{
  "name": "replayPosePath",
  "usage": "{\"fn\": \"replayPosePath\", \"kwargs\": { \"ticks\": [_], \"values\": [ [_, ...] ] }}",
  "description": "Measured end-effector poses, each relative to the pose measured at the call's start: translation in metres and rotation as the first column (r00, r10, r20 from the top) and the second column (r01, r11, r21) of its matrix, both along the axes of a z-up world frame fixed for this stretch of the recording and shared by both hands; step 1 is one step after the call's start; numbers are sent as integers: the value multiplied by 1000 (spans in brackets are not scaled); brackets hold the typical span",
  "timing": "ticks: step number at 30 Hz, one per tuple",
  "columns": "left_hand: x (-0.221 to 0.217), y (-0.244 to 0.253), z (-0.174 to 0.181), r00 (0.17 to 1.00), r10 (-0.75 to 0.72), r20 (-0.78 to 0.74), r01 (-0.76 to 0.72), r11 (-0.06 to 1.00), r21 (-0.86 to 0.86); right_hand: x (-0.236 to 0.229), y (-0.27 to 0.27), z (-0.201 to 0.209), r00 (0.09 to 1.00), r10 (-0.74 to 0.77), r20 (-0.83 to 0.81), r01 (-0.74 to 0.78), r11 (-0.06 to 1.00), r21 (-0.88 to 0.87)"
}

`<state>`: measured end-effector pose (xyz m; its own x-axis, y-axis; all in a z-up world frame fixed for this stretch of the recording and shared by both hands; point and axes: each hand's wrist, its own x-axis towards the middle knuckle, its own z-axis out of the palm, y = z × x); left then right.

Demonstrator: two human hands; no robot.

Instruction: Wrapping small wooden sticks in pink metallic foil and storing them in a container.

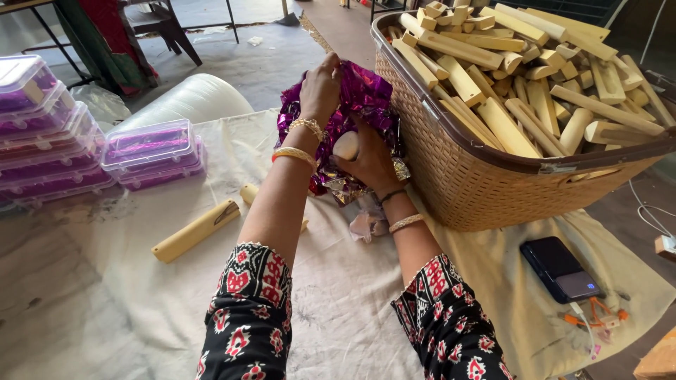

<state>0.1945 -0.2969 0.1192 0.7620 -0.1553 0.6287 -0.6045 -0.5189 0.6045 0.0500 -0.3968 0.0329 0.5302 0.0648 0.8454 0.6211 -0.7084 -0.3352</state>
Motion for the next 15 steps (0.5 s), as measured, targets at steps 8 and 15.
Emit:
{"fn": "replayPosePath", "kwargs": {
  "ticks": [8,15],
  "values": [
    [0,8,7,995,39,-95,-43,998,-42,3,-3,-11,990,-135,-30,129,980,-154],
    [-9,39,-5,986,-154,-65,157,987,45,3,-3,-9,987,-158,-18,152,974,-168]
  ]
}}
